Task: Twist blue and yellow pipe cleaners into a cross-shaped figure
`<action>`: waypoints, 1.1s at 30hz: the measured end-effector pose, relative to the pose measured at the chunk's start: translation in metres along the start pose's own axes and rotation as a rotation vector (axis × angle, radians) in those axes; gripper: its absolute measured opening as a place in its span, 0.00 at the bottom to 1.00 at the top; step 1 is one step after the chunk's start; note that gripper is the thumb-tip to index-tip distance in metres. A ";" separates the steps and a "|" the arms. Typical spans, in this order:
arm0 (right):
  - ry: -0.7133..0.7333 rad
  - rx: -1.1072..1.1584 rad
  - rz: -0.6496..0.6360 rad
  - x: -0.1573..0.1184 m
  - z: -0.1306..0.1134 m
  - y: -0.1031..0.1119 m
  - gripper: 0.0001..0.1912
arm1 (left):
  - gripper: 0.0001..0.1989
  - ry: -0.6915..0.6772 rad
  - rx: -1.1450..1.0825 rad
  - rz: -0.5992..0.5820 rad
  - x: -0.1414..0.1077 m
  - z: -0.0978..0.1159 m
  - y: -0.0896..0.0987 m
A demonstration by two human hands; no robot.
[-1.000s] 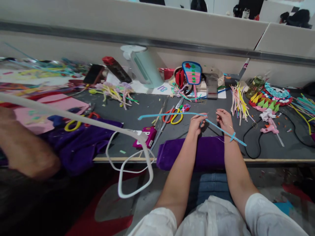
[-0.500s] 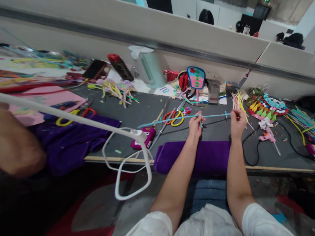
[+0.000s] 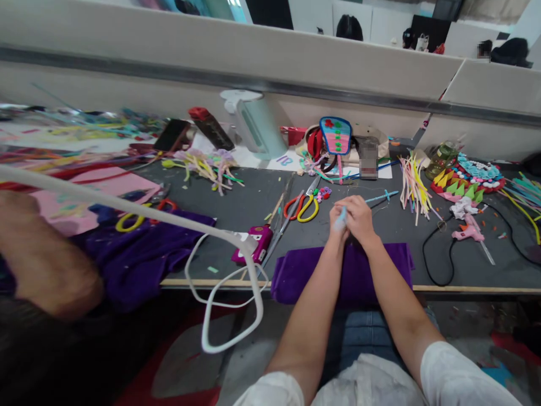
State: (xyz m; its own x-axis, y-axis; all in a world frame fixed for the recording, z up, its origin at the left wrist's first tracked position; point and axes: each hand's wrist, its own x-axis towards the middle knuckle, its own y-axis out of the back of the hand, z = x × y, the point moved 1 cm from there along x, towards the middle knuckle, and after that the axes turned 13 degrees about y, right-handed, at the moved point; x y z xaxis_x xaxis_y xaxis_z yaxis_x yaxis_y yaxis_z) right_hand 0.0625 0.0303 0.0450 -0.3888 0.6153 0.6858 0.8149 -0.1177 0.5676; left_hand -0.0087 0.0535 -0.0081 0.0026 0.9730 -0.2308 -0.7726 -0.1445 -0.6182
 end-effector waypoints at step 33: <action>-0.872 0.707 0.753 -0.025 0.076 0.009 0.11 | 0.18 -0.036 0.174 0.140 -0.012 -0.002 -0.001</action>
State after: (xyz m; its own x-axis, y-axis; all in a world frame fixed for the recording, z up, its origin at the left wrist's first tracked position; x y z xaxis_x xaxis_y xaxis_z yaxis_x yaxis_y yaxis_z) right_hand 0.1124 0.0730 -0.0019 0.4291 0.9010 0.0639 0.8551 -0.3824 -0.3502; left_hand -0.0070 0.0419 -0.0064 -0.1324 0.9518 -0.2766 -0.8617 -0.2484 -0.4424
